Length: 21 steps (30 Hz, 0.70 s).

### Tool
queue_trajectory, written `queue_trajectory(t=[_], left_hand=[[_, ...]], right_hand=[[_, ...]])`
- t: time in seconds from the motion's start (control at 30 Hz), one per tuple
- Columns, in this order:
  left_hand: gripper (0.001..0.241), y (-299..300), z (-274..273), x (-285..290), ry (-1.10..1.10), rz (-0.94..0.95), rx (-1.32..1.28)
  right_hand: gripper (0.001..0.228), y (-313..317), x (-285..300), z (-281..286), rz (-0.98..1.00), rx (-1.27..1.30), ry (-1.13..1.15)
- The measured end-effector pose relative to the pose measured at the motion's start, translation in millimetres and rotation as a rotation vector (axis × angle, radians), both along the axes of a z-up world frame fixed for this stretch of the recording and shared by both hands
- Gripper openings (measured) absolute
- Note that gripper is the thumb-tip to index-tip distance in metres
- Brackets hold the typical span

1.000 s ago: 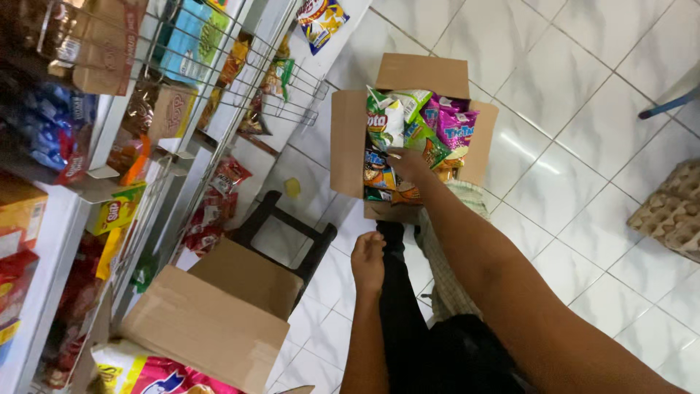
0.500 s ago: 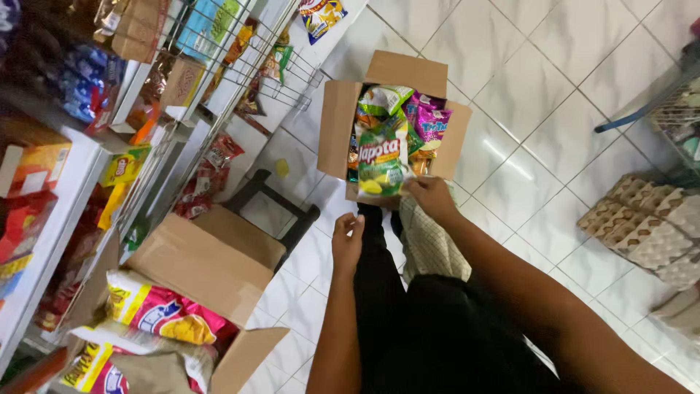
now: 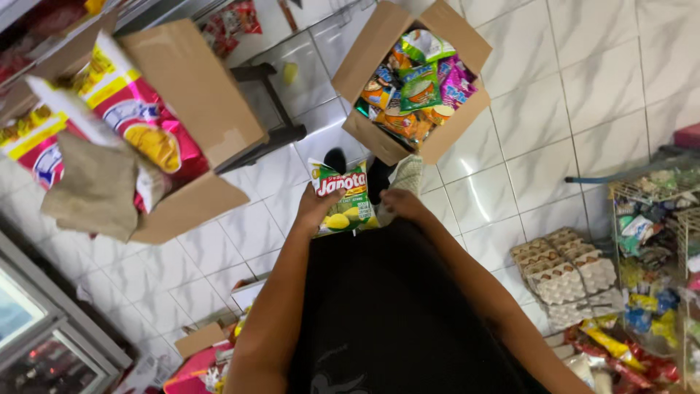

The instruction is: The person wipes the surfaces of several snack packages with a cloth, then scans their barcodes with a handheld scanner, and places them on a shelf. The person handles multiple snack bags including Twistko, Japota, and Happy Tos, cleaning each one individually before scanning and shelving.

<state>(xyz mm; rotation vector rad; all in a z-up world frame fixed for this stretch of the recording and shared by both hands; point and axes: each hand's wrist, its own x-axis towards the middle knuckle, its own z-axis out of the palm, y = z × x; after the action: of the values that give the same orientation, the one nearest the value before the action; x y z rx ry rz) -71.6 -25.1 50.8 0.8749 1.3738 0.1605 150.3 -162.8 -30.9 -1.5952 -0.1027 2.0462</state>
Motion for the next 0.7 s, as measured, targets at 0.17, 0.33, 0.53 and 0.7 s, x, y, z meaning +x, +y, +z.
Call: queue_trajectory(t=[0.17, 0.33, 0.53, 0.7], left_hand=[[0.053, -4, 51, -27, -0.141, 0.167, 0.133], [0.053, -5, 114, -49, -0.156, 0.28, 0.403], [0.046, 14, 180, -195, -0.136, 0.653, 0.73], [0.046, 21, 217, -329, -0.107, 0.895, 0.835]], right_hand=[[0.035, 0, -41, 12, 0.37, 0.044, -0.067], [0.035, 12, -40, 20, 0.438, 0.102, -0.136], [0.024, 78, -30, 54, 0.123, 0.111, -0.44], [0.022, 170, -114, 129, -0.147, 0.453, -0.549]])
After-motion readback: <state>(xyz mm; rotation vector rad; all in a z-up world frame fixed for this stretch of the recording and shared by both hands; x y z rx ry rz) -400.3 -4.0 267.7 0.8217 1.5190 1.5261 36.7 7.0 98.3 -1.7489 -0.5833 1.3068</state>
